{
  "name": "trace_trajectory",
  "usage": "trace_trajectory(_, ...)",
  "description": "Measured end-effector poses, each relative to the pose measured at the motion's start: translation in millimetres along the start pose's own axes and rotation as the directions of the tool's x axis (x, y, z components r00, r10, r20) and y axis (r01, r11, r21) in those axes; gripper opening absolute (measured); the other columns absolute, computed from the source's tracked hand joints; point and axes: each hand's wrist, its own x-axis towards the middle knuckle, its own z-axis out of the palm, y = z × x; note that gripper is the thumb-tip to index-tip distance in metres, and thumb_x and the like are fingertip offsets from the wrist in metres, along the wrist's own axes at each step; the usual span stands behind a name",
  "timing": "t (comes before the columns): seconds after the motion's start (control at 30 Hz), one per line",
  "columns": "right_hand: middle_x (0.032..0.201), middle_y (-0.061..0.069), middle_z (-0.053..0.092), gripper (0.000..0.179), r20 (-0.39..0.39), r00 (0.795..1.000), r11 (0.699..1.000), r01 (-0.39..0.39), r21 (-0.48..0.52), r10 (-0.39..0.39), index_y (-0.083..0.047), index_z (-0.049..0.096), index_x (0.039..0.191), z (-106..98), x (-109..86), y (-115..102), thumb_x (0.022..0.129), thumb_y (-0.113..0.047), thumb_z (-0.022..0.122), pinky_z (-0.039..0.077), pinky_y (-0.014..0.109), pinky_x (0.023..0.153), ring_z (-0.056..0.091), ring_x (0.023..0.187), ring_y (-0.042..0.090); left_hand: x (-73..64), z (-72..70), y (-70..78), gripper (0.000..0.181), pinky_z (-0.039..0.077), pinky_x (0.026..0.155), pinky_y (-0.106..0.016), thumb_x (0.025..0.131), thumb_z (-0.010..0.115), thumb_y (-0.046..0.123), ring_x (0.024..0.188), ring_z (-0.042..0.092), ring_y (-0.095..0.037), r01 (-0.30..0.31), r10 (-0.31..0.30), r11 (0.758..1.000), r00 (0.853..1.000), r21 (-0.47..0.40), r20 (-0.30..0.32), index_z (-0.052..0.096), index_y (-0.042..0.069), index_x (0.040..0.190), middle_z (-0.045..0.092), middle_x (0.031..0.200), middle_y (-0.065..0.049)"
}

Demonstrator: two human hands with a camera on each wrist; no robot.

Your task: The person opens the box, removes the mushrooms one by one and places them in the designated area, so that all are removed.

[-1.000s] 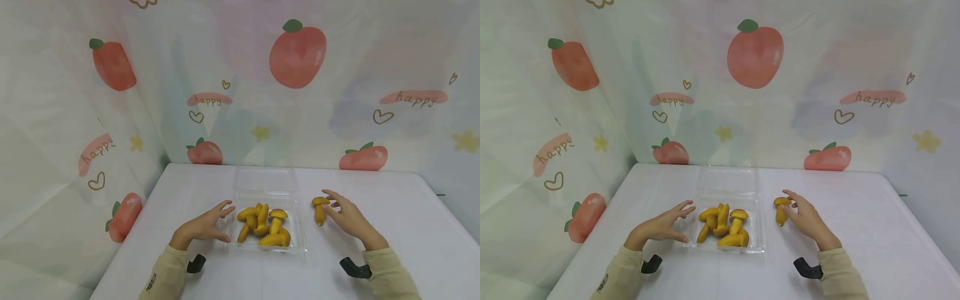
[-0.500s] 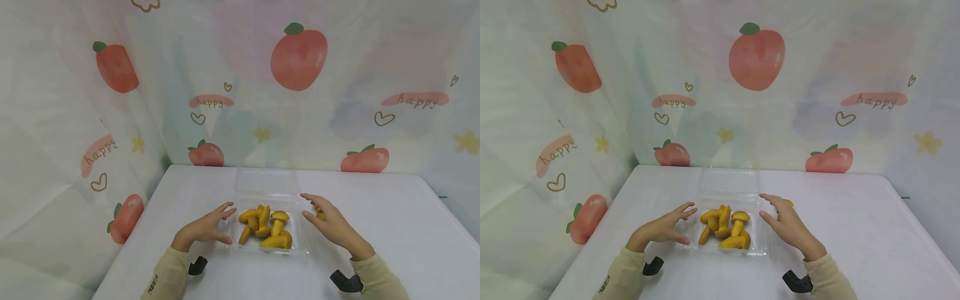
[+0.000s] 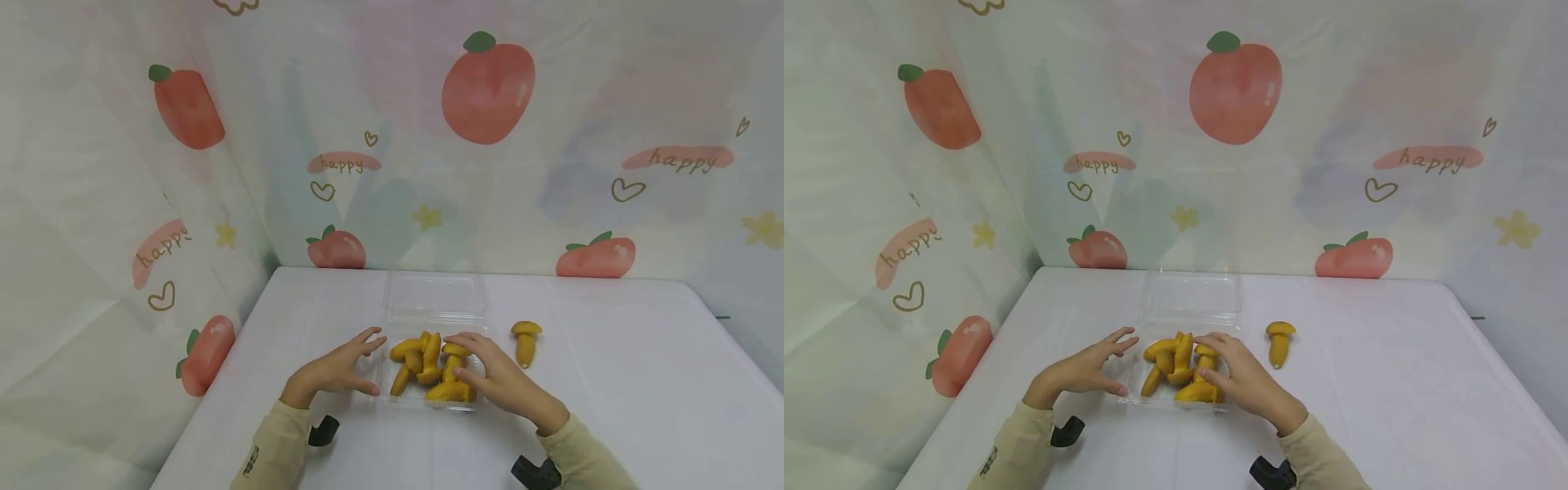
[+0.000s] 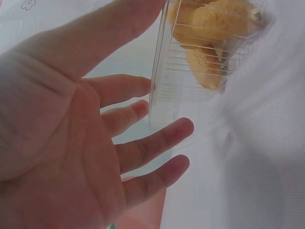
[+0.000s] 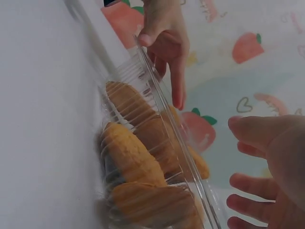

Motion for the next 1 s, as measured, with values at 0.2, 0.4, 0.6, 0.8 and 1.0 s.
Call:
trace_trajectory(0.2,0.143,0.025,0.054,0.049,0.089,0.996,1.000,0.000,-0.032,0.002,-0.006,0.057,0.141,6.6,10.9,-0.8,0.096,-0.021,0.070,0.040,0.072,0.103,0.052,0.129,0.049,-0.3,-1.2,-0.8,0.096,0.033,0.118,-0.062,0.083,0.085,0.025,0.144,0.044,-0.036,0.006,-0.006,1.000,1.000,-0.013,-0.004,0.030,0.008,0.160,0.016,0.170,-0.010)
trace_trajectory(0.4,0.153,0.031,0.042,0.053,0.141,0.989,0.993,-0.016,-0.120,0.033,-0.010,0.061,0.139,16.2,22.9,-1.1,0.088,-0.015,0.078,0.036,0.073,0.107,0.045,0.135,0.052,1.2,-0.1,-2.4,0.096,0.033,0.118,-0.062,0.083,0.085,0.026,0.144,0.044,-0.037,0.004,-0.004,1.000,1.000,-0.019,-0.008,0.029,0.008,0.160,0.015,0.171,-0.011)
trace_trajectory(0.6,0.151,0.026,0.047,0.045,0.117,0.993,0.983,0.046,-0.180,-0.025,-0.008,0.068,0.125,23.1,25.6,0.1,0.082,-0.005,0.082,0.042,0.065,0.108,0.046,0.137,0.046,2.2,1.6,-1.7,0.097,0.032,0.118,-0.063,0.083,0.085,0.025,0.144,0.043,-0.038,-0.008,0.008,1.000,1.000,-0.025,-0.002,0.029,0.007,0.160,0.014,0.170,-0.013)
trace_trajectory(0.8,0.109,0.005,0.069,0.030,0.078,0.990,0.971,0.132,-0.201,-0.118,-0.010,0.064,0.106,19.9,25.1,1.3,0.082,-0.001,0.080,0.054,0.045,0.091,0.063,0.105,0.024,1.9,2.1,-1.9,0.097,0.033,0.118,-0.062,0.083,0.085,0.025,0.145,0.044,-0.037,0.009,-0.009,1.000,1.000,-0.022,-0.005,0.029,0.009,0.160,0.016,0.171,-0.010)
trace_trajectory(1.0,0.114,0.007,0.071,0.034,0.109,0.994,0.992,0.035,-0.121,-0.022,-0.005,0.063,0.126,7.2,20.7,-0.1,0.093,-0.004,0.069,0.056,0.046,0.094,0.067,0.105,0.025,1.1,1.8,-2.9,0.097,0.033,0.118,-0.061,0.083,0.085,0.026,0.144,0.044,-0.036,0.011,-0.012,1.000,1.000,-0.013,-0.008,0.029,0.009,0.160,0.015,0.171,-0.010)
